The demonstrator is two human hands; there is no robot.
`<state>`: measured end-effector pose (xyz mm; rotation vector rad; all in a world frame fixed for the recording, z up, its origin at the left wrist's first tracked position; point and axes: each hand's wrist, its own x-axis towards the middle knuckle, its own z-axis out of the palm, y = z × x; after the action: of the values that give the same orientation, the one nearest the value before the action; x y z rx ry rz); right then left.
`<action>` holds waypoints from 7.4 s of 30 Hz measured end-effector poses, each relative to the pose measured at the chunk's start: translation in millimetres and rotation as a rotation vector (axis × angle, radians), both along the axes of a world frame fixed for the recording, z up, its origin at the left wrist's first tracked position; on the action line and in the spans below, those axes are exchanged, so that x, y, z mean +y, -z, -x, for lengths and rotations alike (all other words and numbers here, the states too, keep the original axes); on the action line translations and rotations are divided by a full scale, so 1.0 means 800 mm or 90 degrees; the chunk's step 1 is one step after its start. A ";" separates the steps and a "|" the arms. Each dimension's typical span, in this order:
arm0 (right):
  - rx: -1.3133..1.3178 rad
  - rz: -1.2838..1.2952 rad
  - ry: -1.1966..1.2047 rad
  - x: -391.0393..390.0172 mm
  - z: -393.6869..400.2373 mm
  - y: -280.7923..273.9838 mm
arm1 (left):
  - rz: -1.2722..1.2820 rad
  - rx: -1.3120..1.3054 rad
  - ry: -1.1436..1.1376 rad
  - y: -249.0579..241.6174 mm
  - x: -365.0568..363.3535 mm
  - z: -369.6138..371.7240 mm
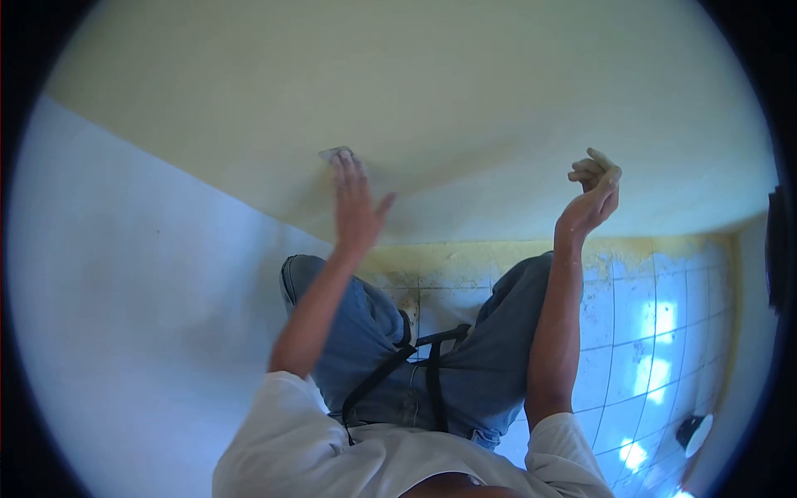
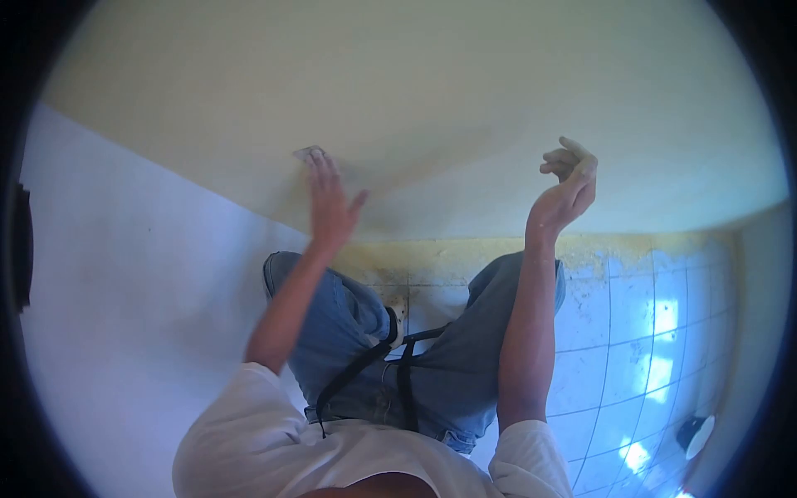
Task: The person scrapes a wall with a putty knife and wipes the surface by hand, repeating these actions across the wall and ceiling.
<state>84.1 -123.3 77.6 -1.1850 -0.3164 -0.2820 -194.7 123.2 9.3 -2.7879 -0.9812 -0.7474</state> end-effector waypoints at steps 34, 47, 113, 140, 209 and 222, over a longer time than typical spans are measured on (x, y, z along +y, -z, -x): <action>-0.265 0.240 -0.570 0.102 0.275 -0.080 | 0.417 -1.030 -0.229 -0.112 0.120 0.084; -0.094 0.211 -0.750 0.143 0.350 -0.039 | 0.413 -1.081 -0.202 -0.072 0.123 0.100; -0.321 0.092 -0.335 0.272 0.341 -0.035 | 0.400 -1.103 -0.094 -0.043 0.152 0.048; -0.228 0.098 -0.407 0.317 0.349 0.005 | 0.212 -0.750 -0.066 0.008 0.112 0.068; -0.152 0.120 -0.426 0.315 0.341 -0.010 | 0.327 -0.948 -0.244 -0.060 0.141 0.036; -0.180 0.087 -0.434 0.307 0.352 -0.020 | 0.182 -0.766 -0.038 -0.066 0.131 0.086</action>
<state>-197.3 122.6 93.3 -1.1015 -0.9722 0.1754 -263.3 228.0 61.8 -2.2896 -1.3140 -2.5425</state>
